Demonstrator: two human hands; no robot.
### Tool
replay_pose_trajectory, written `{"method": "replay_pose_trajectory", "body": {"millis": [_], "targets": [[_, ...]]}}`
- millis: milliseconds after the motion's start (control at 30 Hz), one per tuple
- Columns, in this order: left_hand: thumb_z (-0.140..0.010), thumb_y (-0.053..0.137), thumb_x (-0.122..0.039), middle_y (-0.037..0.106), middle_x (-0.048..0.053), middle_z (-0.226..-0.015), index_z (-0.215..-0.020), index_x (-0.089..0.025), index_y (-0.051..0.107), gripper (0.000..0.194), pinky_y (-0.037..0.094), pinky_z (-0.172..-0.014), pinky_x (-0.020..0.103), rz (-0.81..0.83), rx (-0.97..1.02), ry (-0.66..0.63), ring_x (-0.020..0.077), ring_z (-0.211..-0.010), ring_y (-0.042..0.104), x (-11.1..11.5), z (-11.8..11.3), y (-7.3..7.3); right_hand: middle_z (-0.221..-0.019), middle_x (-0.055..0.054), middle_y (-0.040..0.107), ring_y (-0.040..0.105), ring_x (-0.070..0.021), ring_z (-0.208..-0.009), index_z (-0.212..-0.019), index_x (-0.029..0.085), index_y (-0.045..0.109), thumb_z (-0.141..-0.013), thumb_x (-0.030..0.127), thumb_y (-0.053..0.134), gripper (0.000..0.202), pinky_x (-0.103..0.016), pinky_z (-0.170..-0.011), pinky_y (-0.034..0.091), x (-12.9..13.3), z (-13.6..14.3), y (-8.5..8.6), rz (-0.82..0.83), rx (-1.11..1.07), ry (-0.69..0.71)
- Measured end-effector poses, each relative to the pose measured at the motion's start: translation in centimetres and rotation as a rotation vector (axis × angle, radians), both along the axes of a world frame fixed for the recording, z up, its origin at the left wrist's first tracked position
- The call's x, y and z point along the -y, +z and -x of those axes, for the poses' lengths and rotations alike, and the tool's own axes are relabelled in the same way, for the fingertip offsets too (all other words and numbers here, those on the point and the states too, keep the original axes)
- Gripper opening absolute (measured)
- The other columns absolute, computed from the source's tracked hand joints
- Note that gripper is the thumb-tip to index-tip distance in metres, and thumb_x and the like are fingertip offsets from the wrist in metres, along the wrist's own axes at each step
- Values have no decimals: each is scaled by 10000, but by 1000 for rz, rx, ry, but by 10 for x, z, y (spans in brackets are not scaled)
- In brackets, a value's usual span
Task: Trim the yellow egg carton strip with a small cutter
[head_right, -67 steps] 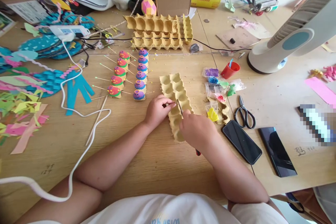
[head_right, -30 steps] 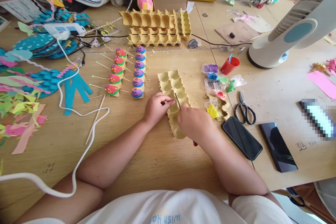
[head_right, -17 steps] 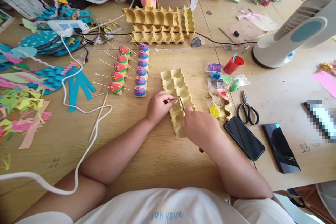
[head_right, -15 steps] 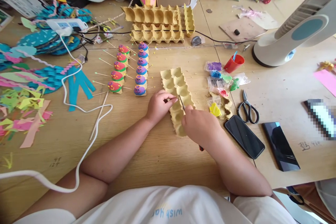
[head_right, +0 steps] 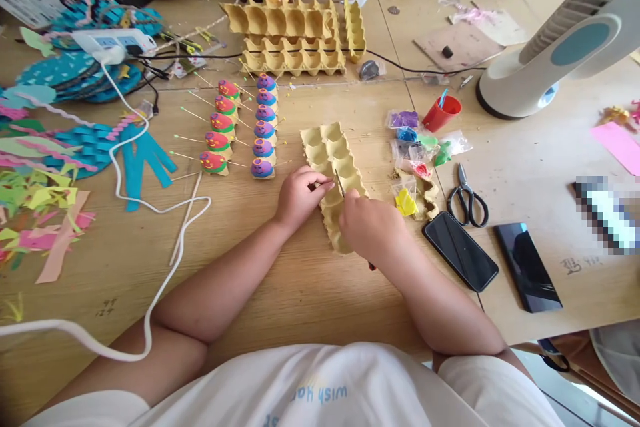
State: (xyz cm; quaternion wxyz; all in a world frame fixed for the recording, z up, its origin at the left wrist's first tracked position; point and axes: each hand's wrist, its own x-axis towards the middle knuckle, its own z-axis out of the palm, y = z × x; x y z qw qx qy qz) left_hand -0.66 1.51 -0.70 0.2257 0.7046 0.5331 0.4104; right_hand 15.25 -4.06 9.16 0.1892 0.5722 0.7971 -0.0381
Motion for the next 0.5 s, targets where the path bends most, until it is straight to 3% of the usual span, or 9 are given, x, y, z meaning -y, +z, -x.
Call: {"method": "replay_pose_trajectory", "body": {"millis": [167, 500], "targets": [[-816, 738, -265, 679, 21, -788, -806, -212, 747, 55, 483, -744, 307, -3, 2, -4, 176, -766, 608, -1, 0, 0, -749, -77, 699, 713, -245, -726, -1027, 148, 549, -986, 310, 299, 301, -270, -512, 324, -7, 1, -9, -26, -53, -84], [-838, 699, -230, 685, 34, -829, -856, -195, 748, 63, 493, -731, 292, -8, 66, -29, 160, -761, 612, -3, 3, 0, -772, -97, 707, 713, -241, -736, -1025, 144, 541, -983, 298, 301, 289, -277, -512, 321, -9, 5, -12, -75, -57, -74]]}}
